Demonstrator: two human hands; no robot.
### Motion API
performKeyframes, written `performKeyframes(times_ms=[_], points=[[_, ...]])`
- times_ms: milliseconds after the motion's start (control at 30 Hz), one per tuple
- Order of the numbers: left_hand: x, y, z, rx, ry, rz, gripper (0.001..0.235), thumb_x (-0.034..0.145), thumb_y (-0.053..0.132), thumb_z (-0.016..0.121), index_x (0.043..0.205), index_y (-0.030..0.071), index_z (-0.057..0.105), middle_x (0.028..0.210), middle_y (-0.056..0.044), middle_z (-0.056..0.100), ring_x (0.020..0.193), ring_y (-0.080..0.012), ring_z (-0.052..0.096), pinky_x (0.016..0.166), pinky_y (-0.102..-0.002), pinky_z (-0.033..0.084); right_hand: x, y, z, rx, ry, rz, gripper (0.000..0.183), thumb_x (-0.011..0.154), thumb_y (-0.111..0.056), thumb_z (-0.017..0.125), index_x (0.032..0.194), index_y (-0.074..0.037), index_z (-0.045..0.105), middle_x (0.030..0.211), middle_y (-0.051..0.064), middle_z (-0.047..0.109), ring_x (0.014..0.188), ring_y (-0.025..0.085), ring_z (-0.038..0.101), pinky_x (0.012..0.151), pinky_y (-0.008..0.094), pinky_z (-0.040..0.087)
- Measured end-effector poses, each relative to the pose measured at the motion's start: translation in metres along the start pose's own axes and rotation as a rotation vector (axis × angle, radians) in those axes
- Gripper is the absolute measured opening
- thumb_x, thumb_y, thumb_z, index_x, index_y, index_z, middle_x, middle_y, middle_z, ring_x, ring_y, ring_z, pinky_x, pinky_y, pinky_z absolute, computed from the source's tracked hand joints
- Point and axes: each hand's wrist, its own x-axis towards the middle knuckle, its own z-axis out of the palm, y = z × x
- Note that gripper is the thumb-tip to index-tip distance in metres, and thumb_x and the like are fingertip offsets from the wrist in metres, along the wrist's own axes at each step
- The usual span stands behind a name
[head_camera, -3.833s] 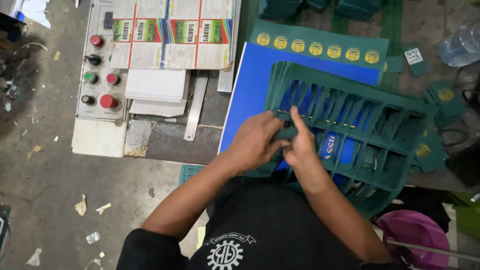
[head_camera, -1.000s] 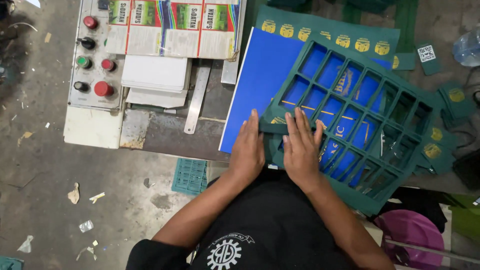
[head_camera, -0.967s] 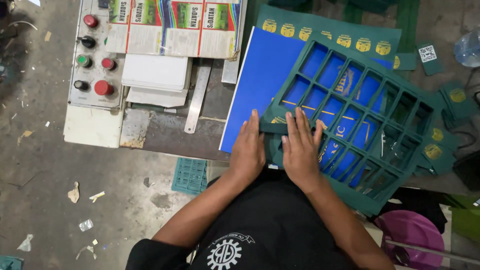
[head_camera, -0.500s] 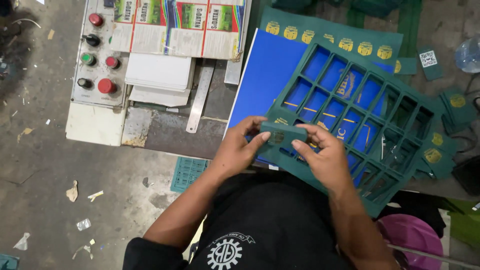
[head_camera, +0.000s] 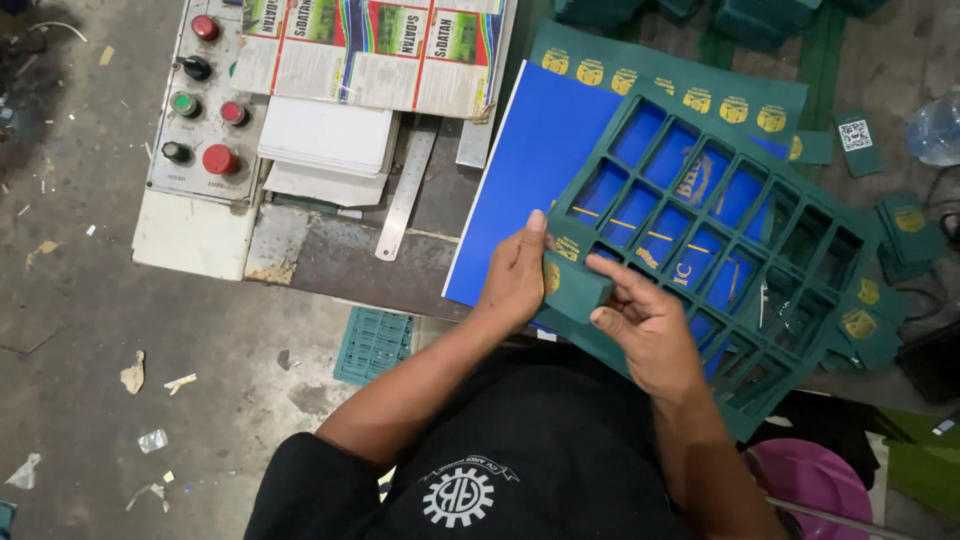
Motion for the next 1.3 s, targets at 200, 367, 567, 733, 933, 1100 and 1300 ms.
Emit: performKeyframes(times_ms=[200,367,567,733,933,1100,1300], points=[[0.001,-0.007,0.002,-0.446,-0.109,-0.266,0.052,0.110,0.049,0.043,0.086,0.007,0.060,0.070,-0.001,0.053,0.061,-0.0106,0.048,0.055,-0.027,0.038,-0.006,-0.006,0.008,0.061,-0.005,-0.055,0.048,0.094,0.002,0.070,0.140,0.005,0.058,0.128,0.014,0.069,0.116,0.018,0.066,0.101,0.032,0.053],[-0.005,-0.001,0.004,-0.881,-0.279,-0.425,0.049,0.109,0.048,0.046,0.085,0.008,0.057,0.074,-0.004,0.057,0.066,-0.0141,0.056,0.061,-0.028,0.047,-0.012,-0.005,0.017,0.058,0.069,-0.019,0.045,0.094,0.004,0.070,0.138,0.006,0.060,0.121,0.014,0.073,0.106,0.017,0.069,0.094,0.030,0.055],[-0.009,-0.012,0.007,-1.174,-0.503,-0.526,0.052,0.113,0.050,0.047,0.083,0.007,0.053,0.075,-0.006,0.057,0.069,-0.0173,0.059,0.063,-0.031,0.050,-0.017,-0.017,0.028,0.021,0.111,0.009,0.042,0.095,0.002,0.068,0.136,0.005,0.061,0.118,0.013,0.074,0.103,0.014,0.069,0.091,0.027,0.055],[-0.012,0.006,0.005,-1.252,-0.558,-0.573,0.053,0.114,0.050,0.045,0.083,0.007,0.052,0.078,-0.008,0.058,0.072,-0.0216,0.063,0.063,-0.037,0.054,-0.019,-0.015,0.027,0.018,0.111,0.005,0.041,0.097,0.000,0.068,0.136,0.005,0.062,0.114,0.011,0.075,0.097,0.012,0.069,0.084,0.026,0.056],[-0.014,0.007,0.004,-1.305,-0.656,-0.558,0.052,0.113,0.052,0.043,0.086,0.008,0.053,0.082,-0.012,0.062,0.074,-0.0292,0.068,0.060,-0.046,0.057,-0.019,-0.019,0.028,0.021,0.097,0.000,0.040,0.098,-0.005,0.068,0.137,0.004,0.062,0.114,0.011,0.075,0.095,0.012,0.069,0.081,0.027,0.056],[-0.015,0.003,0.005,-1.327,-0.686,-0.541,0.053,0.115,0.053,0.042,0.087,0.009,0.052,0.082,-0.012,0.062,0.073,-0.0302,0.068,0.059,-0.048,0.057,-0.020,-0.017,0.025,0.020,0.083,0.000,0.040,0.098,-0.005,0.067,0.136,0.004,0.062,0.111,0.012,0.075,0.093,0.013,0.069,0.080,0.028,0.057],[-0.014,-0.002,0.008,-1.417,-0.763,-0.528,0.054,0.116,0.052,0.041,0.086,0.008,0.053,0.077,-0.008,0.056,0.070,-0.0285,0.065,0.060,-0.051,0.057,-0.022,-0.005,0.021,0.151,0.108,0.003,0.036,0.096,-0.002,0.070,0.131,0.005,0.064,0.101,0.012,0.075,0.083,0.015,0.069,0.076,0.029,0.057]])
